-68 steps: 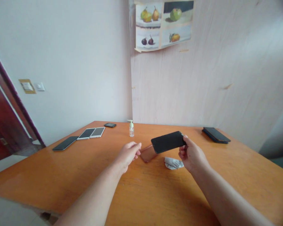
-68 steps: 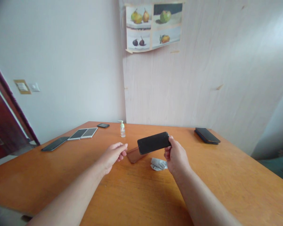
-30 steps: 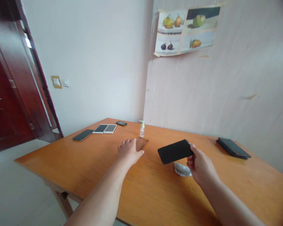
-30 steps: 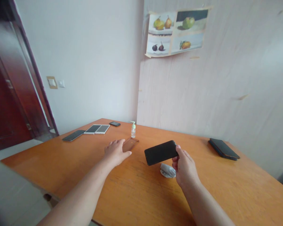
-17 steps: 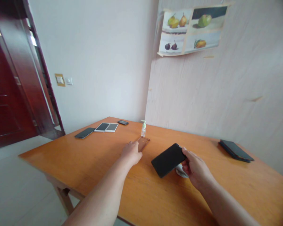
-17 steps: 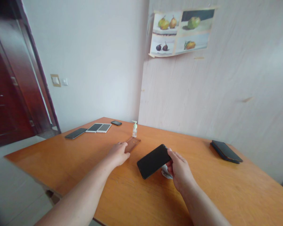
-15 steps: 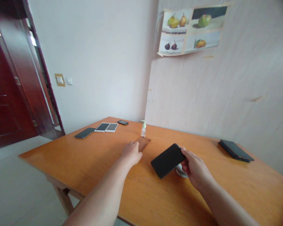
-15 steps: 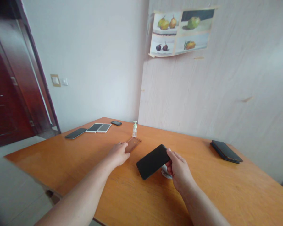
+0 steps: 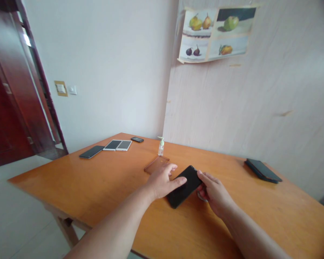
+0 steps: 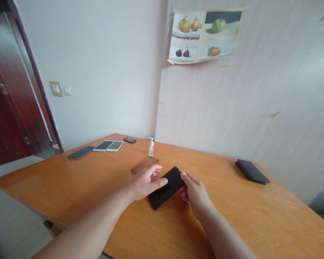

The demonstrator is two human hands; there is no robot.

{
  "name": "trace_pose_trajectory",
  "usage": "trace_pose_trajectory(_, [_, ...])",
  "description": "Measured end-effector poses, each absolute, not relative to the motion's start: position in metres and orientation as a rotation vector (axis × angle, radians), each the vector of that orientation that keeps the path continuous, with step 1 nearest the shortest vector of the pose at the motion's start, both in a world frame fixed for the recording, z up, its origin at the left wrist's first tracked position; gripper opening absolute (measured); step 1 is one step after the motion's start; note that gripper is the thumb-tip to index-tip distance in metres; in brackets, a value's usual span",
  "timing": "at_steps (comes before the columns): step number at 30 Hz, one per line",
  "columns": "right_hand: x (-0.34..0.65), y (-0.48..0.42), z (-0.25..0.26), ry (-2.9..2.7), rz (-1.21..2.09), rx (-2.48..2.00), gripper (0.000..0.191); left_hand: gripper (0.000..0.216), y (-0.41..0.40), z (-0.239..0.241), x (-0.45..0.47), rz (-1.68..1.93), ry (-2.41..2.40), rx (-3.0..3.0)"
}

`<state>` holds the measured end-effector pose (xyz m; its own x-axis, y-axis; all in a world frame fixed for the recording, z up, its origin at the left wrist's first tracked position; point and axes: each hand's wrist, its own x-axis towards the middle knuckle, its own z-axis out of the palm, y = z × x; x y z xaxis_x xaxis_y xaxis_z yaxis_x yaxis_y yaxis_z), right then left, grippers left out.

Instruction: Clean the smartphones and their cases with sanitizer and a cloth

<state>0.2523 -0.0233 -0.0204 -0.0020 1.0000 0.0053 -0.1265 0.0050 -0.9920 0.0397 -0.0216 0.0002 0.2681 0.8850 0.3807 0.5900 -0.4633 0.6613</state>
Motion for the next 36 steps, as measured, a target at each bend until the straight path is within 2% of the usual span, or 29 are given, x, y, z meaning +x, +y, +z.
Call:
trace_pose_trajectory(5, [0.251,-0.023,-0.023,-1.162,1.247,-1.134,0.044,0.095,-0.036,-0.001,0.054,0.930,1.146,2.242])
trace_pose_trajectory(7, [0.250,-0.023,-0.023,-1.149,1.251,-1.153,0.043,0.099,-0.036,-0.005,0.058,0.924,1.153,2.289])
trace_pose_trajectory(12, [0.249,-0.022,-0.021,-1.133,1.279,-1.168,0.043,0.079,-0.031,-0.016,0.062,1.001,1.245,2.325])
trace_pose_trajectory(26, [0.272,-0.013,-0.006,-1.050,1.012,-1.211,0.031,0.054,-0.026,-0.015,0.058,0.827,1.634,2.304])
trace_pose_trajectory(32, [0.272,-0.014,-0.004,-1.069,0.982,-1.235,0.025,0.048,-0.027,-0.016,0.058,0.785,1.695,2.333])
trace_pose_trajectory(36, [0.273,-0.012,-0.005,-1.075,0.974,-1.234,0.025,0.052,-0.030,-0.013,0.060,0.752,1.718,2.299])
